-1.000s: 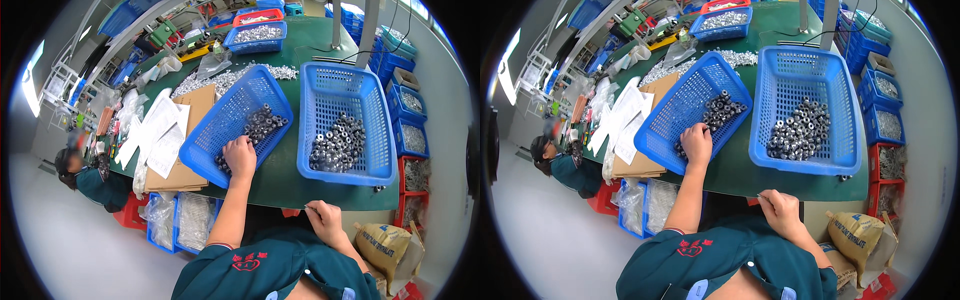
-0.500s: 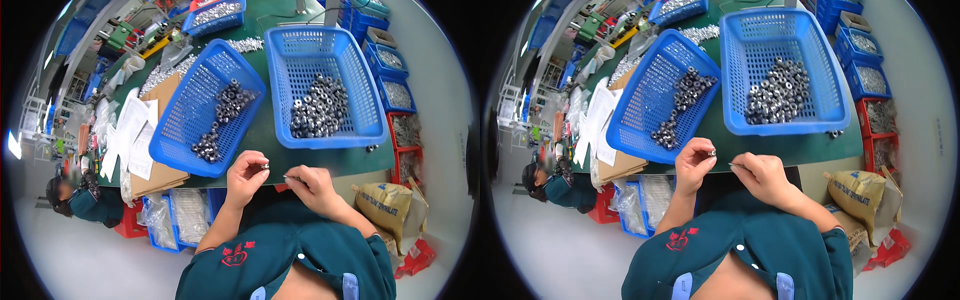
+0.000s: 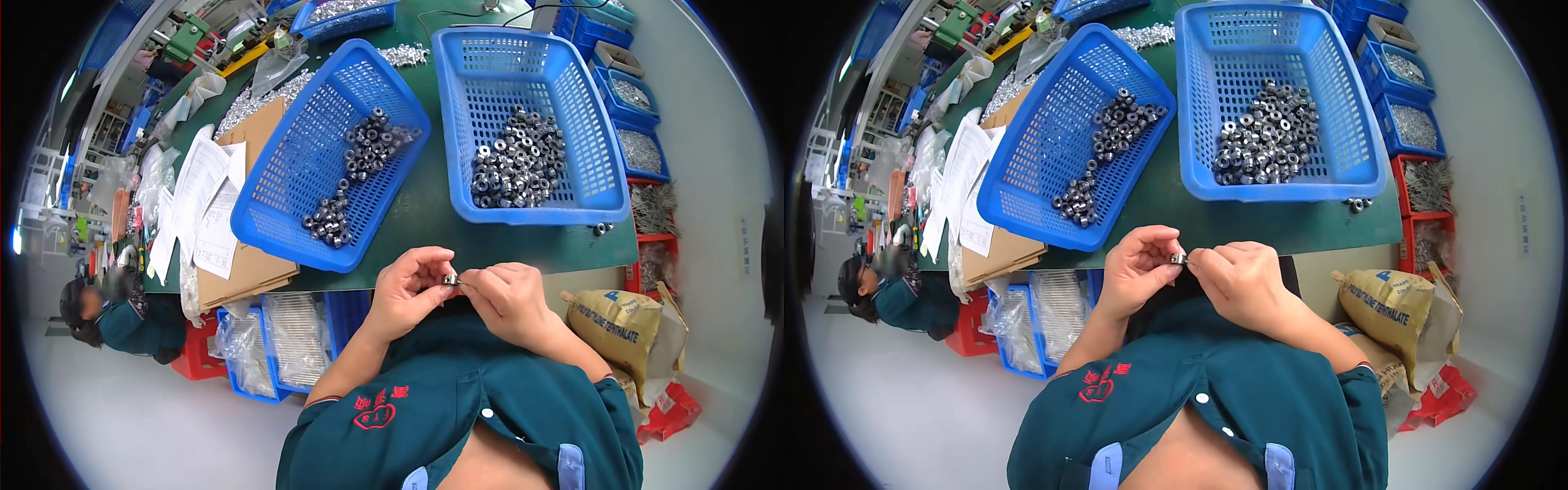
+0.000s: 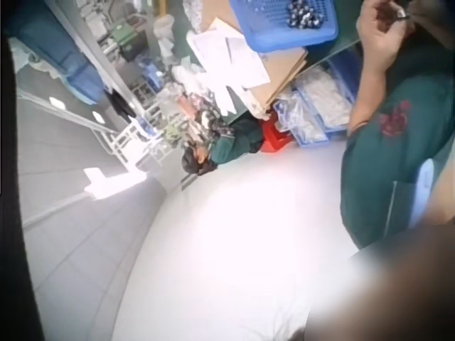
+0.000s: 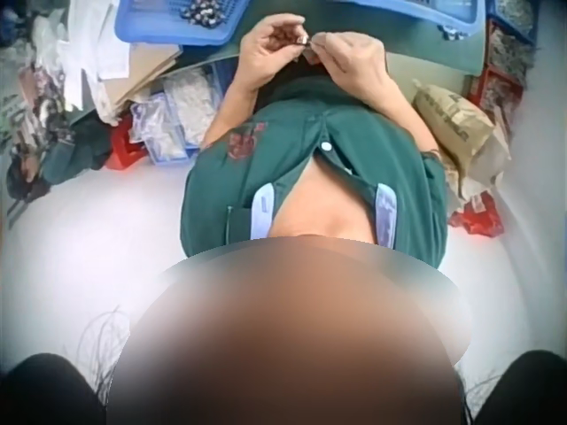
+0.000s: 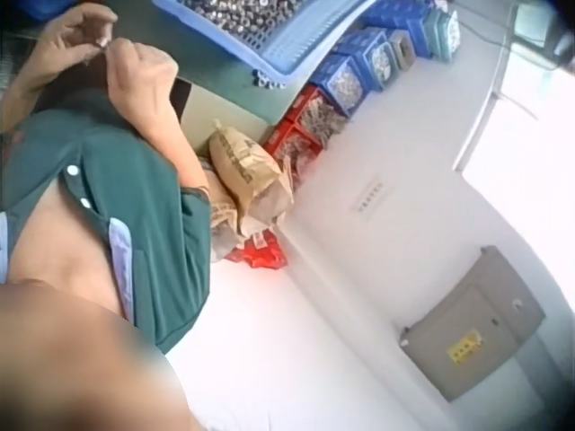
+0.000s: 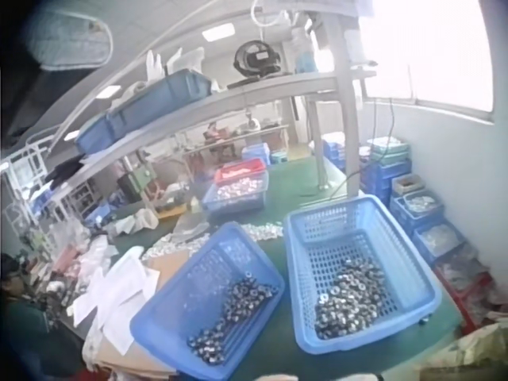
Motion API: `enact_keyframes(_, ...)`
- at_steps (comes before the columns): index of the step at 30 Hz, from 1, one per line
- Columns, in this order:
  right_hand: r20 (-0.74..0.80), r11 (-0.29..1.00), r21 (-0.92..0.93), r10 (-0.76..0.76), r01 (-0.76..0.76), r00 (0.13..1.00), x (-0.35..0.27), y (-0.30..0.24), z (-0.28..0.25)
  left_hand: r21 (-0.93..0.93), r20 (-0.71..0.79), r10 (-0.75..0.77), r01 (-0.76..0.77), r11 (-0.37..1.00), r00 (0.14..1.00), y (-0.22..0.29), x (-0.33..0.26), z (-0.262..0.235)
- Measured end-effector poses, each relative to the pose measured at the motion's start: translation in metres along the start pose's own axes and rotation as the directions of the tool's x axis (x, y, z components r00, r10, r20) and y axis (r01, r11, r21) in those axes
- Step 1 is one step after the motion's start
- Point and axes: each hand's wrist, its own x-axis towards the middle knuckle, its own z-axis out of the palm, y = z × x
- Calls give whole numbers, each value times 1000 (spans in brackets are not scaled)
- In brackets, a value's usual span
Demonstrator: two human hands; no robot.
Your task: The recorder uses a small manual tool to insert and adjust red plastic components within circular metal parts on a factory workbench.
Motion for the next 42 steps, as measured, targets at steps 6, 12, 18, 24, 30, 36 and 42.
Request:
enact_keyframes(6,283,738,416,450,-531,847,-7,1,3,392,29,122,-123,912,992,5,2,0)
enact_keyframes(12,654,-100,712,453,-695,605,-16,17,6,678,167,216,-271,683,962,17,10,-1)
enact_keyframes(18,580,-9,750,489,-661,651,-21,12,5,549,80,189,-201,811,979,12,5,8)
enact_keyframes(24,165,748,467,450,-472,877,-14,-4,-9,244,22,8,-13,970,1000,14,3,3)
enact_keyframes(30,32,946,235,222,-224,974,-11,2,2,675,127,154,-199,710,980,22,8,13)
enact_keyframes(36,59,998,11,54,-55,997,-8,6,-6,757,229,185,-294,584,956,28,15,16)
enact_keyframes(42,96,999,-35,17,-13,995,-5,3,-17,762,340,209,-399,510,917,45,26,26)
